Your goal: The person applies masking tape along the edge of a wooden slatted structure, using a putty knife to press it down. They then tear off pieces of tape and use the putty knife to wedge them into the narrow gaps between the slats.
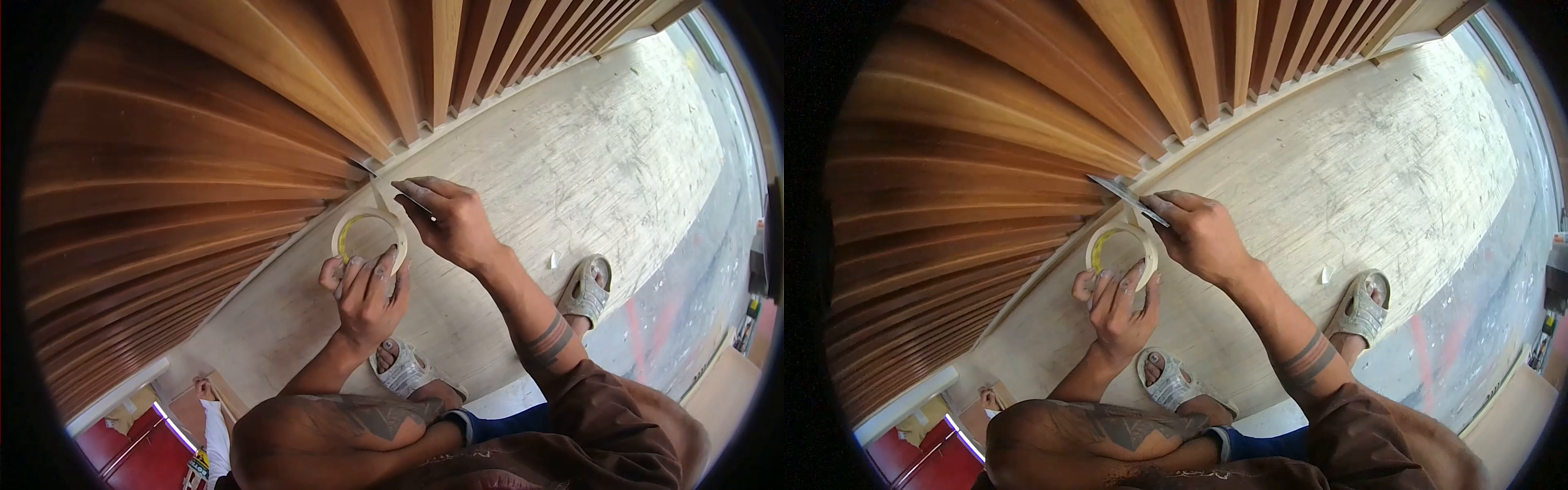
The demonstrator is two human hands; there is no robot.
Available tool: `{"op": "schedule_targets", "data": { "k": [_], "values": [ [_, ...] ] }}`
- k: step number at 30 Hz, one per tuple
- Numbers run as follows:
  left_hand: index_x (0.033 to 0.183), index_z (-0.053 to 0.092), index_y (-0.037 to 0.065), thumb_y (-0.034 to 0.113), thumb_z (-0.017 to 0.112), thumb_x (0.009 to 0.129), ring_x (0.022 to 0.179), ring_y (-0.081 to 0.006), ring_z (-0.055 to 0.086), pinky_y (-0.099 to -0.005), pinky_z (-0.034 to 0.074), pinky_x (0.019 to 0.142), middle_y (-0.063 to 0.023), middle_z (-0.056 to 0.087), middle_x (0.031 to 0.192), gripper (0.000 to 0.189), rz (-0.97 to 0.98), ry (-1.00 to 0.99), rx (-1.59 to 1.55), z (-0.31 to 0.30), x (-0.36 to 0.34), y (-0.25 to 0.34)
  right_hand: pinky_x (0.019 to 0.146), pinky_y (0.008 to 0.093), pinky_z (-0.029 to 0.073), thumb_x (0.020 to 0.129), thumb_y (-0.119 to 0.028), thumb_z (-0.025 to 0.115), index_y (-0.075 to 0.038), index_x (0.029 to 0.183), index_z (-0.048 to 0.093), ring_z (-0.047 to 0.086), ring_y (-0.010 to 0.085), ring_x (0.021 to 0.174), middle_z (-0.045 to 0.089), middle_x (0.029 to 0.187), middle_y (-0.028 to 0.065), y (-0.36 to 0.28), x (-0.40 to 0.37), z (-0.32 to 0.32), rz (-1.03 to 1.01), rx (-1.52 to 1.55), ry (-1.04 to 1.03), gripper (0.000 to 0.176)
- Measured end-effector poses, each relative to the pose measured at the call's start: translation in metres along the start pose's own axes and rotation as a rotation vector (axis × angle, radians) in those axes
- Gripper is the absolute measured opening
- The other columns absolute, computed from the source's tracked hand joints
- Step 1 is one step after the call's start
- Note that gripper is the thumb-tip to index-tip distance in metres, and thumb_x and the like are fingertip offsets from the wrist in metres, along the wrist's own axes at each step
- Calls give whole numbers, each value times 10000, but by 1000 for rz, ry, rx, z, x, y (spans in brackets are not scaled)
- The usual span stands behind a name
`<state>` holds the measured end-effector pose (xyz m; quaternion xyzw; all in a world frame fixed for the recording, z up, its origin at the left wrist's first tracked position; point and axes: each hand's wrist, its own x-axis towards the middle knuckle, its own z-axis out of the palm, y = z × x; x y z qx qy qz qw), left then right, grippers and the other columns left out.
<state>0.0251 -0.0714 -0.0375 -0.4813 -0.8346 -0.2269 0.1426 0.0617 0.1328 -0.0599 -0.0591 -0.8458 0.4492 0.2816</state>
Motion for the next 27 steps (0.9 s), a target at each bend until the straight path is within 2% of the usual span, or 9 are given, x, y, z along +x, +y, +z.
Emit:
{"op": "schedule_targets", "data": {
  "k": [5,7,10,15,18,20,23,27],
  "values": [
    [1043,782,66,111,885,808,739,-236,625,-491,407,1000,-51,740,835,261,-8,78,-1,-1,-1,-2,756,428,626,912,-10,793,-28,1255,752,763,387,910,765,1123,174,-8,-11,8,29,0,-15,346],
    [1015,771,34,75,884,792,727,-280,638,-514,430,965,-89,734,811,254,-40,52,3,-5,-3,-5,760,431,627,912,-11,793,-29,1257,751,763,387,914,765,1122,174,-11,-13,8,41,-4,-18,348],
    [1012,769,31,72,883,793,724,-288,643,-517,437,955,-98,742,828,250,-39,75,23,-6,-2,-9,769,432,626,910,-8,792,-29,1254,753,763,385,918,765,1116,175,-13,-18,9,50,-14,-3,346],
    [1016,770,21,70,888,797,722,-290,651,-512,440,956,-106,751,835,254,-74,83,50,-7,-1,-14,784,422,624,902,-1,794,-28,1233,763,764,381,920,769,1089,174,-14,-25,0,76,88,-58,334],
    [1012,771,14,71,889,804,697,-274,634,-494,426,948,-92,731,792,245,-88,114,64,-7,5,-17,786,429,627,852,40,762,-15,1246,750,750,387,906,754,1105,185,-9,-34,-1,43,58,-76,399],
    [1007,772,11,77,888,809,672,-258,615,-479,412,938,-74,711,753,239,-84,145,73,-7,7,-19,746,410,628,904,30,754,-18,1226,761,761,360,867,763,1084,173,-11,-30,-6,203,110,12,326],
    [1006,773,-11,59,889,819,665,-265,609,-457,433,913,-94,716,764,231,-98,145,79,-8,9,-20,721,394,624,922,22,761,-24,1217,769,767,333,844,772,1062,164,-7,-28,-5,160,79,55,299],
    [994,762,-38,56,896,835,680,-314,651,-455,514,771,-148,726,784,228,-151,134,37,-7,8,-26,734,392,624,911,21,773,-31,1212,774,770,333,858,774,1057,165,-11,-22,-4,115,43,71,305]
  ]
}}
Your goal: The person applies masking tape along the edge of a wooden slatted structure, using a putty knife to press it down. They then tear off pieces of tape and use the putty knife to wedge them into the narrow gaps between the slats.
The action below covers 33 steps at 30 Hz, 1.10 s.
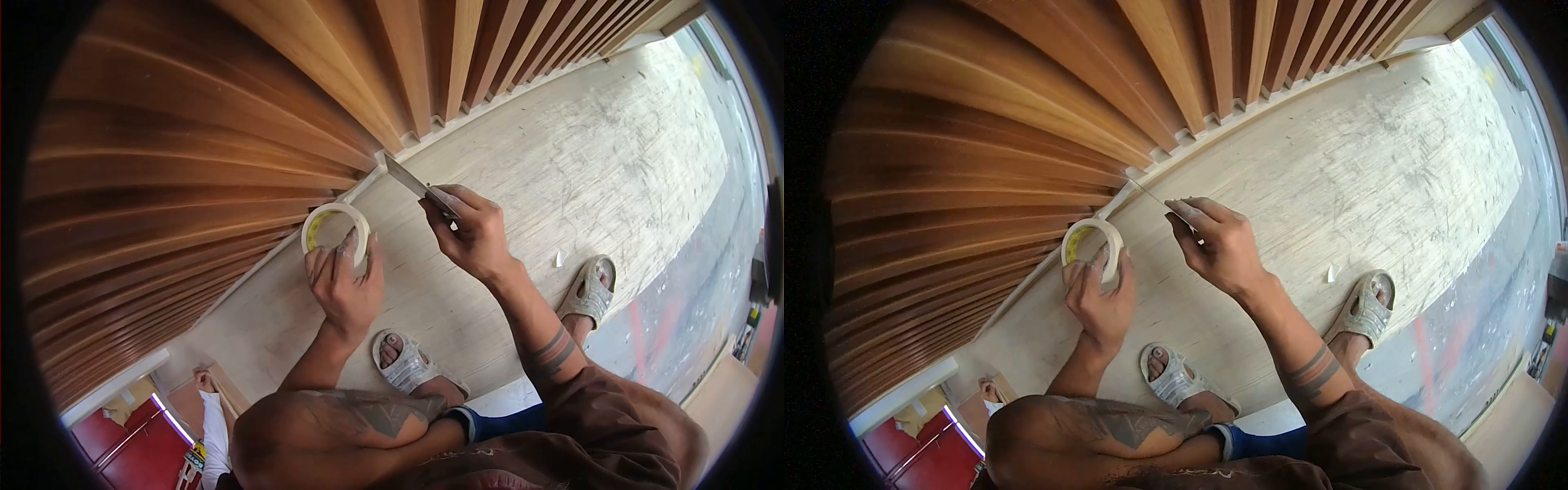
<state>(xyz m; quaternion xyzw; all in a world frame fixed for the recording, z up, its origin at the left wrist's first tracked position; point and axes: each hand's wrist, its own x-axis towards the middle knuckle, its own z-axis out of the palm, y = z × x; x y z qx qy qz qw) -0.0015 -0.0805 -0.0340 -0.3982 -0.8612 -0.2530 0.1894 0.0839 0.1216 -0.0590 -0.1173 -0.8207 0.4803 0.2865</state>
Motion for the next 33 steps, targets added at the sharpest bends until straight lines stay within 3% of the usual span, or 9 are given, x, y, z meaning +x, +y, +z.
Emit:
{"op": "schedule_targets", "data": {
  "k": [4,7,14,16,25,33],
  "values": [
    [981,761,-40,83,911,842,667,-369,685,-460,547,637,-182,727,782,238,-20,45,-37,4,-2,-6,754,399,627,911,16,775,-34,1211,776,775,340,891,777,1068,166,-3,-1,6,55,33,-27,305],
    [969,761,-35,109,921,843,633,-374,681,-443,548,606,-185,721,769,249,-77,48,21,2,-5,-6,770,406,629,911,12,778,-40,1215,777,775,344,910,779,1082,166,-1,-5,11,22,20,-1,308],
    [919,755,1,148,930,846,620,-371,693,-454,561,593,-177,706,720,240,-108,51,17,-1,-8,-10,791,411,638,905,4,787,-64,1225,780,775,353,931,779,1096,168,3,-6,8,41,-8,1,327],
    [870,739,17,186,922,858,611,-383,698,-467,556,572,-180,707,705,249,-224,-7,40,-2,-6,-11,792,410,640,905,3,789,-65,1228,780,775,354,931,779,1097,168,3,-6,8,38,-19,-6,331],
    [776,696,2,222,894,865,607,-415,719,-475,578,566,-206,711,691,310,-388,10,117,-5,10,-9,775,405,637,903,9,788,-53,1228,776,776,341,906,778,1091,162,2,-5,3,31,-18,-15,331],
    [825,670,10,213,868,897,650,-393,740,-463,567,588,-198,721,727,292,-463,12,105,-1,7,-13,788,417,631,883,2,789,-57,1234,772,764,354,931,773,1092,154,-3,-6,13,11,26,-49,356]
  ]
}}
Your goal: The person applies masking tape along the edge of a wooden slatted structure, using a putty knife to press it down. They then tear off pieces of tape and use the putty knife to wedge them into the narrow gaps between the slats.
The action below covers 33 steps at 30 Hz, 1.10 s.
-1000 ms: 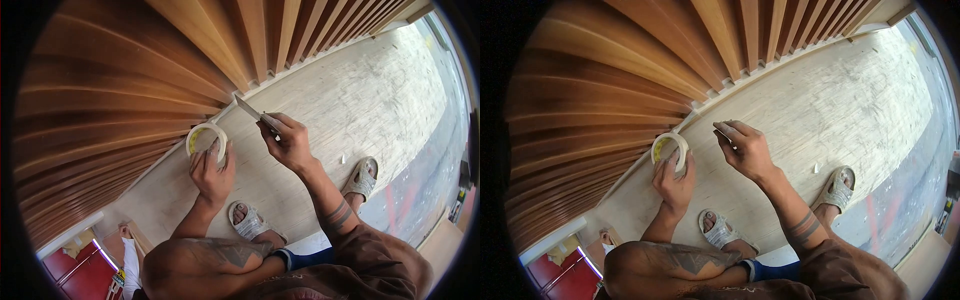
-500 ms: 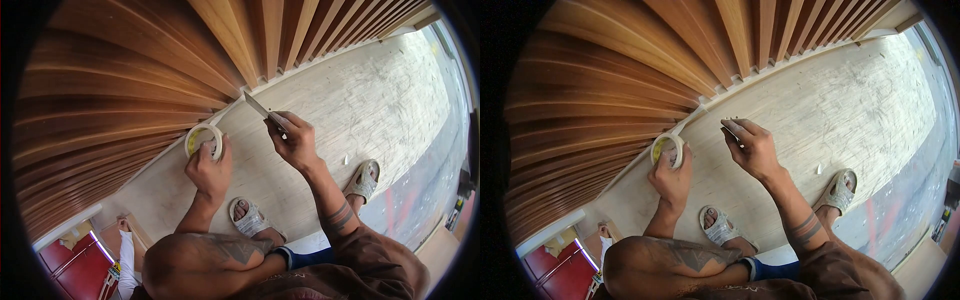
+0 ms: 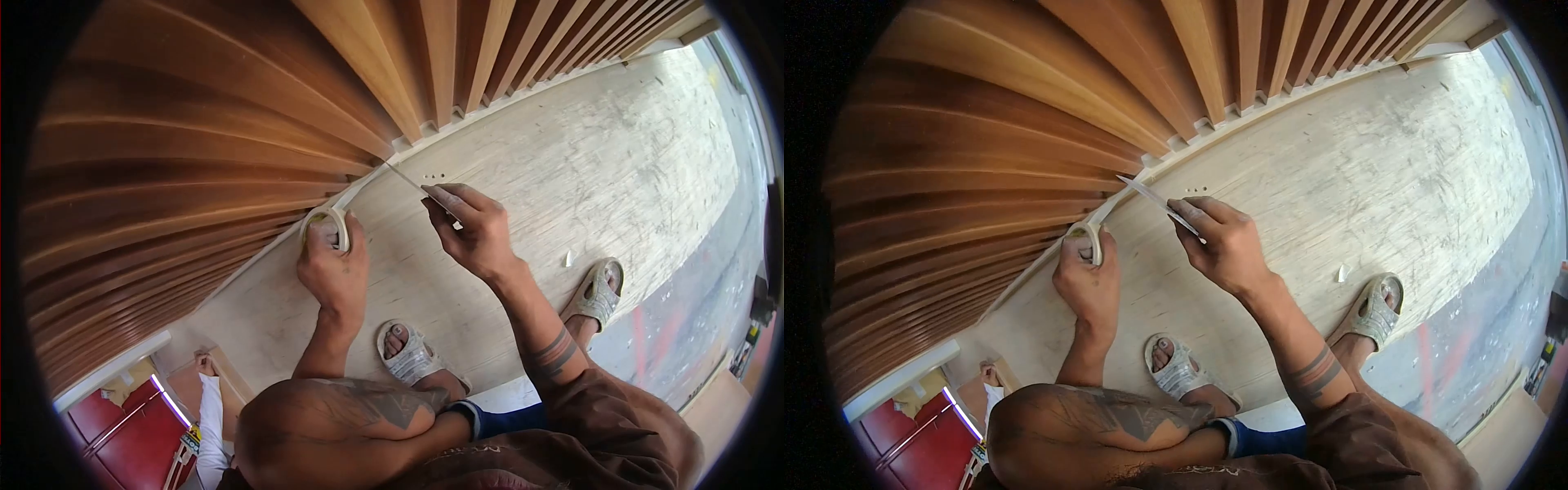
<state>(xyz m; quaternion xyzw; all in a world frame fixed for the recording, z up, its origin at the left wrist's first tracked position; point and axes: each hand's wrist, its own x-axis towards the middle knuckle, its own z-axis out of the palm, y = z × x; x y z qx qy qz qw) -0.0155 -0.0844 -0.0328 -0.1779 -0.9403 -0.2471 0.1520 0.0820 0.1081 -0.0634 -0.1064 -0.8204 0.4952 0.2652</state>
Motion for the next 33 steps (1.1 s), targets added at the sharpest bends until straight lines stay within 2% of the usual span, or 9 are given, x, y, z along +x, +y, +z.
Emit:
{"op": "schedule_targets", "data": {
  "k": [4,8,10,14,16,22,28,32,33],
  "values": [
    [870,693,9,195,857,913,661,-347,764,-431,570,601,-181,740,738,252,-23,-9,-38,1,-1,-4,788,423,627,879,-7,786,-62,1226,771,758,361,937,771,1087,148,0,9,-1,-64,-89,-11,351],
    [870,689,4,187,858,913,651,-345,760,-429,569,598,-178,733,729,253,-39,1,-4,2,-2,-3,774,430,619,895,-16,781,-67,1164,777,751,355,909,772,1065,135,5,26,-10,-75,-90,-75,274],
    [871,657,5,227,855,913,711,-441,730,-496,571,618,-220,721,794,301,-70,1,-48,4,-3,-3,765,422,612,904,-26,790,-66,1116,787,745,350,894,770,1012,123,7,37,-16,-115,-122,-89,217],
    [878,660,4,233,857,911,724,-448,734,-499,579,630,-226,725,806,305,-58,-14,-47,1,-2,-1,748,416,600,904,-40,811,-58,1045,800,729,342,859,759,942,120,20,55,-22,-94,-93,-63,142],
    [884,692,-13,179,853,921,681,-359,774,-435,579,611,-192,749,757,253,-27,-4,-13,1,-1,-2,737,415,598,910,-39,808,-56,1048,803,724,340,851,760,950,121,21,58,-25,-64,-115,-75,139],
    [898,696,-17,167,854,919,701,-364,775,-438,580,627,-198,753,782,243,-20,-9,-24,0,0,0,634,373,595,897,12,812,-16,1068,794,731,305,782,761,958,138,14,45,-25,-37,-128,3,174],
    [883,684,-13,175,860,919,687,-356,771,-434,576,624,-196,744,768,259,-22,-19,-49,-2,-1,0,636,359,613,906,40,798,-5,1062,785,756,272,775,775,979,148,3,31,-21,53,-86,32,162],
    [872,678,-9,180,866,915,675,-350,768,-432,575,622,-189,739,751,269,-32,-7,-35,-2,-2,1,656,366,621,886,43,808,-5,1072,783,771,290,788,781,1011,159,-2,19,-14,38,-77,96,193],
    [887,675,-8,189,867,909,713,-408,753,-472,577,631,-215,737,795,275,-60,-24,-54,-2,-2,1,667,370,625,877,38,815,-8,1091,784,776,305,801,780,1020,165,-3,15,-9,-3,-104,136,221]
  ]
}}
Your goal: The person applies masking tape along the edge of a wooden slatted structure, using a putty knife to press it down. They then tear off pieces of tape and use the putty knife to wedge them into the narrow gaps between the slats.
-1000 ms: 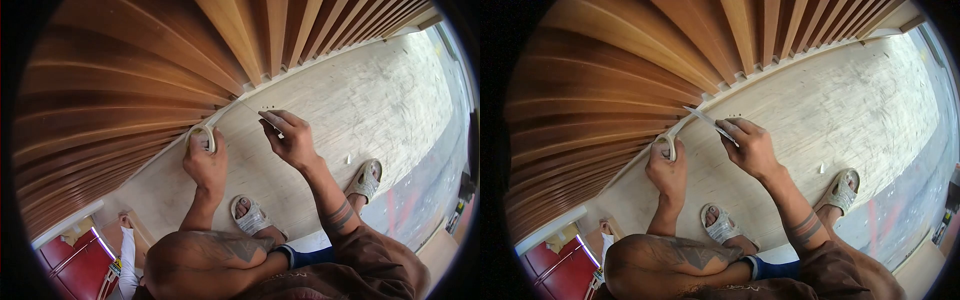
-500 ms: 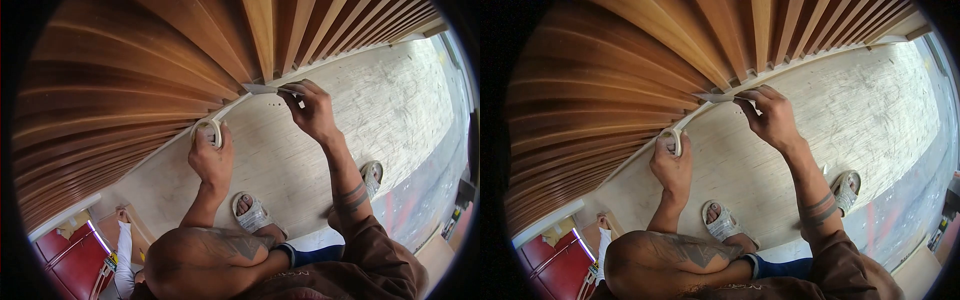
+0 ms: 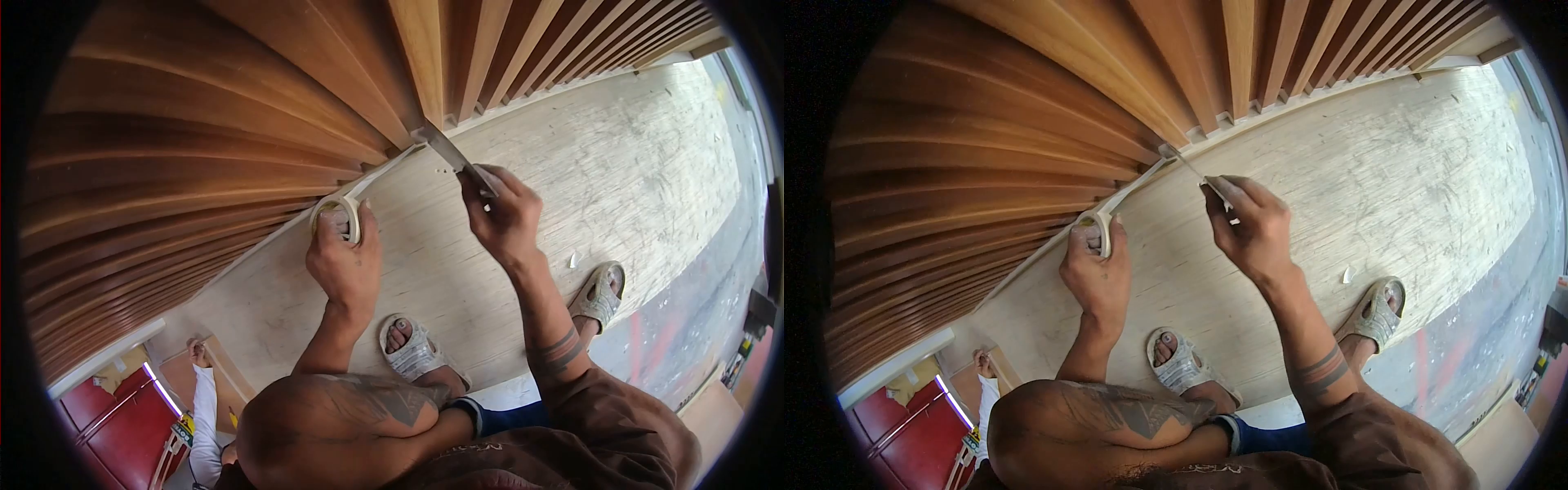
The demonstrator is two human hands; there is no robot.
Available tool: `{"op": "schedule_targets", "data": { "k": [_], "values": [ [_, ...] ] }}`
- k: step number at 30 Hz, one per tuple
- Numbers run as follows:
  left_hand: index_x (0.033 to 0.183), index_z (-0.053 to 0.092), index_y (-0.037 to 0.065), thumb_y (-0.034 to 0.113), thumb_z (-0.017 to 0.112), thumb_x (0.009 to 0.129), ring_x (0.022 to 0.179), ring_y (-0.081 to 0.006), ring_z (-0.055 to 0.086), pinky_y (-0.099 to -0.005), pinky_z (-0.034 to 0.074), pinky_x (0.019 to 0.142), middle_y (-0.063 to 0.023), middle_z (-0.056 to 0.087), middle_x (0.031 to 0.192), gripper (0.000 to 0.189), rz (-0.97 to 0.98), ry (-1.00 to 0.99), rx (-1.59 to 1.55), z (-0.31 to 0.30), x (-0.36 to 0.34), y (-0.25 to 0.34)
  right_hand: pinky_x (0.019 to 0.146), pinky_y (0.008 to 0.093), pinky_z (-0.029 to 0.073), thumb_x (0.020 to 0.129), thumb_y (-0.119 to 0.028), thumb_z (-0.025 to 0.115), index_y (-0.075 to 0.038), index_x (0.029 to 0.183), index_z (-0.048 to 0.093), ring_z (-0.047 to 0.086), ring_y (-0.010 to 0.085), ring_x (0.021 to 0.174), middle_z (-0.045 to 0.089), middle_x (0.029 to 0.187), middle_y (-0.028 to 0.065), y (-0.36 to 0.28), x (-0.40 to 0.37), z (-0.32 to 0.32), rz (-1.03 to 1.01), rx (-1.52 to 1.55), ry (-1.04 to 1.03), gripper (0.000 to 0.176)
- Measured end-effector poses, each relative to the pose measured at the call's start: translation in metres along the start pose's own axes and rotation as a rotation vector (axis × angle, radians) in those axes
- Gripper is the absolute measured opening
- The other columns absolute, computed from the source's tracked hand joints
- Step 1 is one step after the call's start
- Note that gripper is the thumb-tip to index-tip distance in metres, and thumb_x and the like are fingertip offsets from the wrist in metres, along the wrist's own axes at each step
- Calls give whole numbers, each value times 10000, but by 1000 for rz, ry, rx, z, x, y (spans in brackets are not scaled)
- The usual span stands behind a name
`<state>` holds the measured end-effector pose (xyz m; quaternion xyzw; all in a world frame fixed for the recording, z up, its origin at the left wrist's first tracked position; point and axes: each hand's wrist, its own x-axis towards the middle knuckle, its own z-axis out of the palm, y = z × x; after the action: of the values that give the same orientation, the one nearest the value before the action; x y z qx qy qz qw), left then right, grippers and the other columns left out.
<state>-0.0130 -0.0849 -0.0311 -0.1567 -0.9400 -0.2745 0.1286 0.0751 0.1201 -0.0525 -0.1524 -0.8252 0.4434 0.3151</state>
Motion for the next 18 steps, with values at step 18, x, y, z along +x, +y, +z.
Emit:
{"op": "schedule_targets", "data": {
  "k": [18],
  "values": [
    [921,679,8,152,909,863,729,-446,727,-503,563,646,-222,735,834,278,100,-25,-105,3,-8,-4,781,411,630,807,56,810,-5,1295,740,765,375,957,746,1157,196,-30,-46,74,1,106,-5,497]
  ]
}}
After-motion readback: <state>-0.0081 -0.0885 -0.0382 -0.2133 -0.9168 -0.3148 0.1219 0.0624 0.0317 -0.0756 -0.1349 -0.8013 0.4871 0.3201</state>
